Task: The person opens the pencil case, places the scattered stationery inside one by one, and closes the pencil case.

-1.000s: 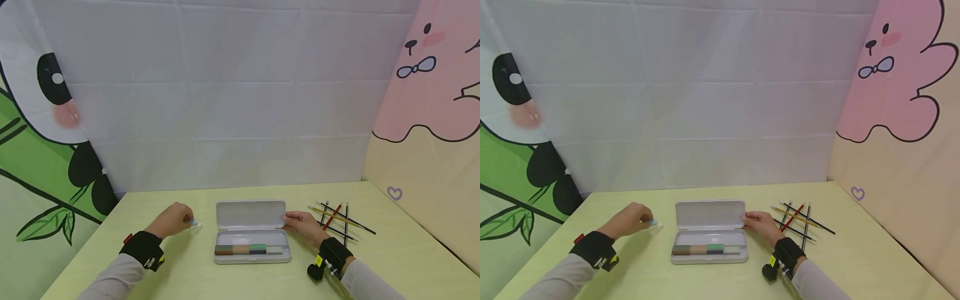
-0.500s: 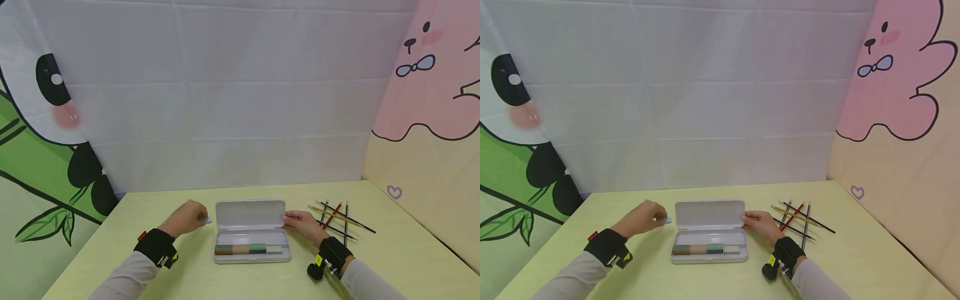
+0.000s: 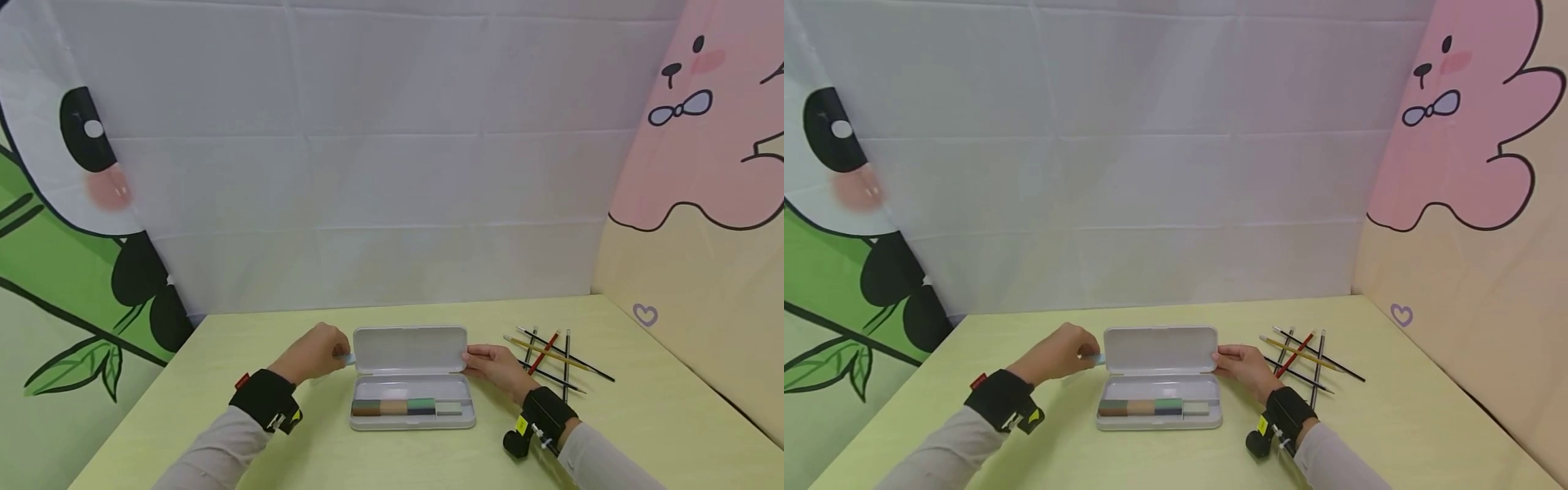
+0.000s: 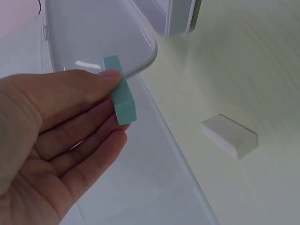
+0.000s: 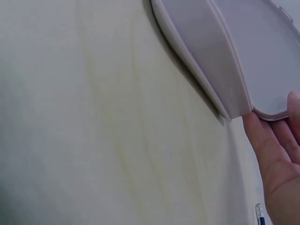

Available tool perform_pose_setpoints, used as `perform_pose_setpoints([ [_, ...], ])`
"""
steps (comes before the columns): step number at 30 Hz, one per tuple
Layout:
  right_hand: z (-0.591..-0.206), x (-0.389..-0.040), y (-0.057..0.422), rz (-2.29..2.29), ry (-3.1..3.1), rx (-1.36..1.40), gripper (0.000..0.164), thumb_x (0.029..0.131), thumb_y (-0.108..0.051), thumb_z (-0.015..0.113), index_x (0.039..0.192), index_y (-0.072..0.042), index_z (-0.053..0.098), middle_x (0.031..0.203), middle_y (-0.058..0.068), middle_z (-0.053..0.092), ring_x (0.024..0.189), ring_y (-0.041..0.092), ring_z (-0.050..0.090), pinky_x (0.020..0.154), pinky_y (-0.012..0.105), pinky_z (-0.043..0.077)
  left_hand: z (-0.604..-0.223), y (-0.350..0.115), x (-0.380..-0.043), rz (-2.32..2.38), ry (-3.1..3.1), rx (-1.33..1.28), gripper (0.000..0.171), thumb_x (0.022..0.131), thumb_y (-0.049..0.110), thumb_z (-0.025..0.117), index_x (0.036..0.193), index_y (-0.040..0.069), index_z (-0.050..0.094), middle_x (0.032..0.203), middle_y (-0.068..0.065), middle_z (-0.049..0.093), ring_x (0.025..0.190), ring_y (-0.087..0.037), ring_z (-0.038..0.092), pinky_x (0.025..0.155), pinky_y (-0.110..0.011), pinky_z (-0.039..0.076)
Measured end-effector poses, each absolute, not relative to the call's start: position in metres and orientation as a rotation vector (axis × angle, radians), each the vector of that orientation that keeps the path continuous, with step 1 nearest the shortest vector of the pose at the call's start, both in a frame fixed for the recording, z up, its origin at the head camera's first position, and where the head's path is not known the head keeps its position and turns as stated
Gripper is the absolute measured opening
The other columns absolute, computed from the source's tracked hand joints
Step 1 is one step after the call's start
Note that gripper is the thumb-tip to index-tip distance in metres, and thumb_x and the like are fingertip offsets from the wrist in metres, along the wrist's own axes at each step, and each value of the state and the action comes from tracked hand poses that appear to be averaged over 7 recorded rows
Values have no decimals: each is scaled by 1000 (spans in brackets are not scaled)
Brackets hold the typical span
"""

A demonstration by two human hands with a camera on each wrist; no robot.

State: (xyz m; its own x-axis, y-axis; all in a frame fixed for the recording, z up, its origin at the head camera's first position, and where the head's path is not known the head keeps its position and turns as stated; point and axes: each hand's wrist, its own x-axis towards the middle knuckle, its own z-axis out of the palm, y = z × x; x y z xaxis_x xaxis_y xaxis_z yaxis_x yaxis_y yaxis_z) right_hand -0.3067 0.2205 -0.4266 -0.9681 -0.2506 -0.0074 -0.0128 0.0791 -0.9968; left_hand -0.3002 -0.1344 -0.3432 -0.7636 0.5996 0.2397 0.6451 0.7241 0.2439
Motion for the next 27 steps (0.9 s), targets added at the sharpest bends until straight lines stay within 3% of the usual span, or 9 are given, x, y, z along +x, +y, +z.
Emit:
perform_pose_setpoints([
  [5, -427, -306, 222, -2011, 2155, -281, 52, 96, -13, 58, 135, 18, 41, 133, 30, 55, 101, 10, 67, 92, 31, 54, -347, -131, -299, -498, -2760, -1057, 6, 78, -2, 72, 80, 3, 74, 77, -6, 71, 66, -6, 55, 61, -18, 46],
  [12, -427, -305, 221, -2037, 2126, -294, 53, 95, -12, 59, 135, 18, 41, 129, 25, 59, 98, 7, 67, 92, 31, 54, -346, -116, -298, -457, -2683, -1127, 8, 76, -4, 72, 75, 4, 73, 69, -1, 66, 61, -5, 44, 58, -18, 41],
  [27, -424, -306, 221, -2010, 2148, -274, 48, 97, -9, 55, 135, 18, 41, 133, 31, 53, 101, 11, 67, 93, 31, 53, -345, -87, -299, -440, -2663, -1197, 7, 78, -1, 72, 76, 5, 73, 67, 0, 65, 59, -4, 42, 58, -18, 39],
])
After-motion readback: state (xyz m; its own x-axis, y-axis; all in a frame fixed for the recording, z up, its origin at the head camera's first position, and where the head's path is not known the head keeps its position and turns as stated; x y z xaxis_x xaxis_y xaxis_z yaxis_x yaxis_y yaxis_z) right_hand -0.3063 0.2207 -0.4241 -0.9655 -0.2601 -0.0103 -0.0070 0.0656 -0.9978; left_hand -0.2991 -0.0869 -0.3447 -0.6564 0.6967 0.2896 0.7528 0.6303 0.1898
